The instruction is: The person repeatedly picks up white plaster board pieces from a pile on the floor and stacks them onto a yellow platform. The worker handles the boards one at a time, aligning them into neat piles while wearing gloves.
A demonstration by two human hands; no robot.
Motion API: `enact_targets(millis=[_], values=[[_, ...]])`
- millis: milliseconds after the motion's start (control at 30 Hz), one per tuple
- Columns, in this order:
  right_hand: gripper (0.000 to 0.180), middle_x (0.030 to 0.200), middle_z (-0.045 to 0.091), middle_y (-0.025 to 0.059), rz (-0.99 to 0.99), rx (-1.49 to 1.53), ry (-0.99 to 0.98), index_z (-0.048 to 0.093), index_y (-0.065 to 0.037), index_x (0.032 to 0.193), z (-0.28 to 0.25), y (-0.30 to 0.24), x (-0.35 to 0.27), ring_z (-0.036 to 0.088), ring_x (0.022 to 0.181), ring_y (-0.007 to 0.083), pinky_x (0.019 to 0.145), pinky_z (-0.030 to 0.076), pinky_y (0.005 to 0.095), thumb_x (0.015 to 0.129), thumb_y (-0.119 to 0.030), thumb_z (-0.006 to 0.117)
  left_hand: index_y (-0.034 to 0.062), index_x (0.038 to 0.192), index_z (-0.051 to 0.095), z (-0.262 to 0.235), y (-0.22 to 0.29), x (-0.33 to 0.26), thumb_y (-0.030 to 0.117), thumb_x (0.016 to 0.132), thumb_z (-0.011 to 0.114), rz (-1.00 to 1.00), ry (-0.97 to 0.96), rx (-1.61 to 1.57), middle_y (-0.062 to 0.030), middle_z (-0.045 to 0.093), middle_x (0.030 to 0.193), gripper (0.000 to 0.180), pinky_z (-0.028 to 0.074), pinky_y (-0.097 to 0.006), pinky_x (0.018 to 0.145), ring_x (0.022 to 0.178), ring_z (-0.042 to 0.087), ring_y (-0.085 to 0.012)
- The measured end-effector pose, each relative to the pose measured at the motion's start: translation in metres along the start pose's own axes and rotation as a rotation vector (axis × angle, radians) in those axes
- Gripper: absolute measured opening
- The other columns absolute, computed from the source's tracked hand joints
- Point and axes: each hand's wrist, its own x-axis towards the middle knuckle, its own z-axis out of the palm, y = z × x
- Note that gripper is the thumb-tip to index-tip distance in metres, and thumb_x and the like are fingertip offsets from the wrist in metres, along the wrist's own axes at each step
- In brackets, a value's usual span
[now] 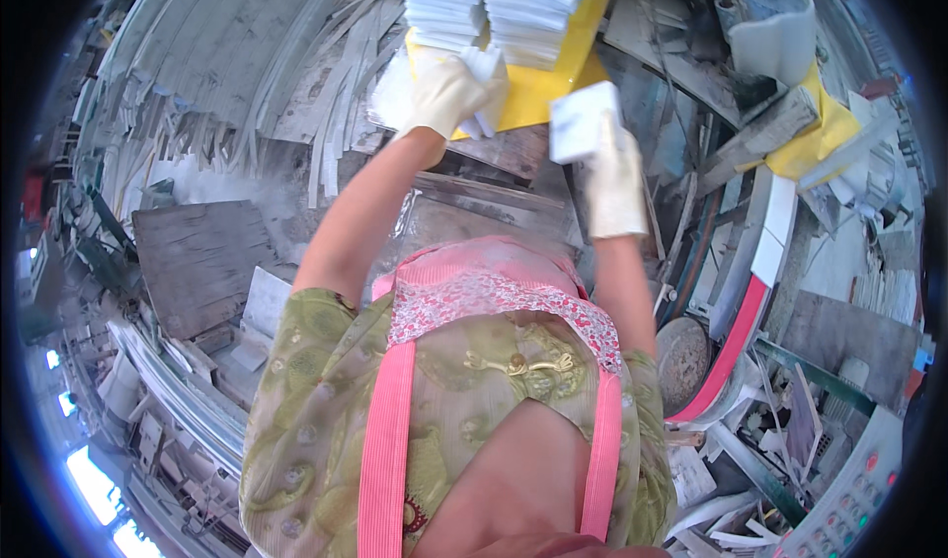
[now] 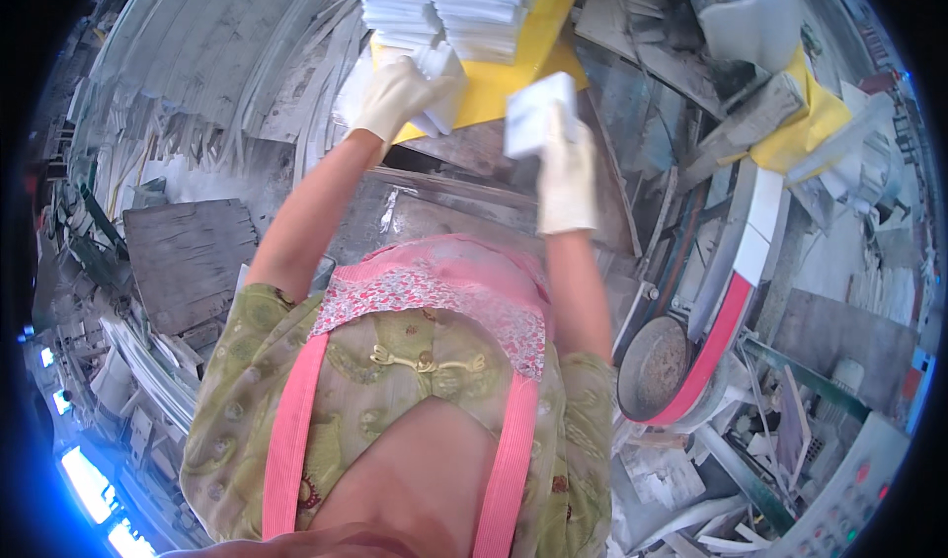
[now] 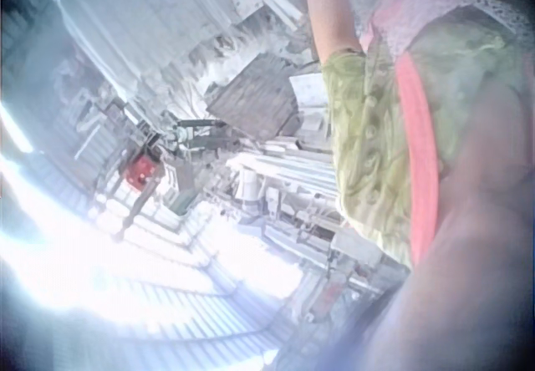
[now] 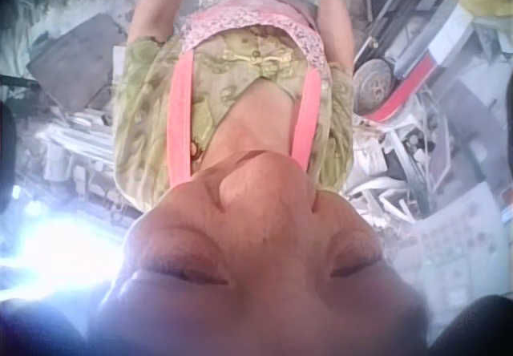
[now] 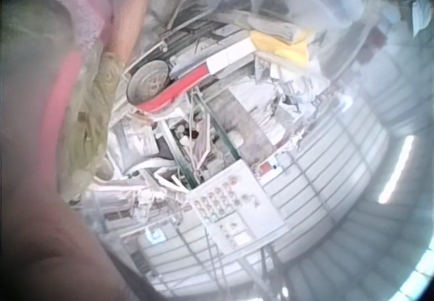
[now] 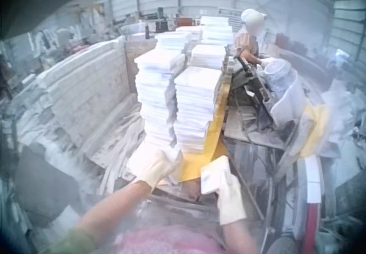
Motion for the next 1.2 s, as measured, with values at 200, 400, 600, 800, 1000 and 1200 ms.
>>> enact_targets(millis=[200, 400, 600, 800, 1000, 1200], values=[[0.049, 0.118, 0.065, 0.0120, -0.196, -0.037, -0.016, 0.054, -0.003, 0.132, 0.126, 0.048, 0.027, 0.062, 0.096, 0.0126, 0.075, 0.053, 0.0301, 0.095, -0.030, 0.070, -0.0074, 0.103, 0.072, 0.002, -0.001, -0.003, 0.071, 0.082, 0.060, 0.029, 0.057, 0.115, -0.0210, 0.073, 0.076, 0.082, 0.055, -0.040, 0.084, 0.091, 0.074, -0.0274], [0.075, 0.134, 0.057, 0.0226, -0.195, 0.105, -0.322, 0.035, 0.004, 0.149, 0.124, 0.078, 0.044, 0.058, 0.121, 0.0242, 0.096, 0.049, 0.0334, 0.092, -0.027, 0.073, -0.0019, 0.103, 0.073, -0.019, -0.001, 0.001, 0.072, 0.084, 0.060, 0.074, -0.236, -0.117, -0.0204, 0.073, 0.075, 0.077, 0.054, -0.043, 0.078, 0.084, 0.072, -0.0294], [0.063, 0.132, 0.063, 0.0217, -0.261, -0.163, -0.552, 0.055, 0.000, 0.138, 0.053, 0.044, 0.043, 0.059, 0.127, 0.0306, 0.107, 0.044, 0.0386, 0.090, -0.037, 0.073, 0.0019, 0.115, 0.068, -0.009, 0.019, -0.019, 0.058, 0.068, 0.081, 0.128, -0.070, -0.172, -0.0146, 0.074, 0.093, 0.075, 0.057, -0.035, 0.069, 0.075, 0.073, -0.0203], [0.037, 0.127, 0.069, 0.0157, -0.382, -0.359, -0.002, 0.067, 0.000, 0.125, -0.182, 0.030, 0.010, 0.063, 0.123, 0.0254, 0.106, 0.046, 0.0360, 0.099, -0.026, 0.062, -0.0025, 0.108, 0.065, 0.012, 0.003, -0.002, 0.061, 0.068, 0.079, 0.144, 0.152, 0.000, -0.0150, 0.073, 0.087, 0.077, 0.053, -0.038, 0.058, 0.070, 0.070, -0.0261], [0.056, 0.137, 0.059, 0.0224, -0.147, -1.076, 0.485, 0.055, 0.000, 0.139, -0.400, 0.016, -0.081, 0.055, 0.130, 0.0344, 0.109, 0.043, 0.0401, 0.089, -0.020, 0.068, -0.0051, 0.125, 0.055, 0.005, 0.000, -0.018, 0.055, 0.081, 0.073, 0.036, 0.062, -0.031, -0.0198, 0.070, 0.106, 0.076, 0.054, -0.037, 0.059, 0.089, 0.070, -0.0282], [0.083, 0.158, 0.038, 0.0148, -0.113, -1.810, 0.210, 0.033, -0.003, 0.154, -0.431, 0.045, -0.045, 0.033, 0.149, 0.0287, 0.122, 0.026, 0.0445, 0.083, -0.022, 0.072, 0.0005, 0.132, 0.049, 0.009, 0.018, -0.024, 0.056, 0.083, 0.068, -0.024, -0.029, -0.086, -0.0215, 0.059, 0.124, 0.076, 0.052, -0.043, 0.074, 0.107, 0.064, -0.0308]])
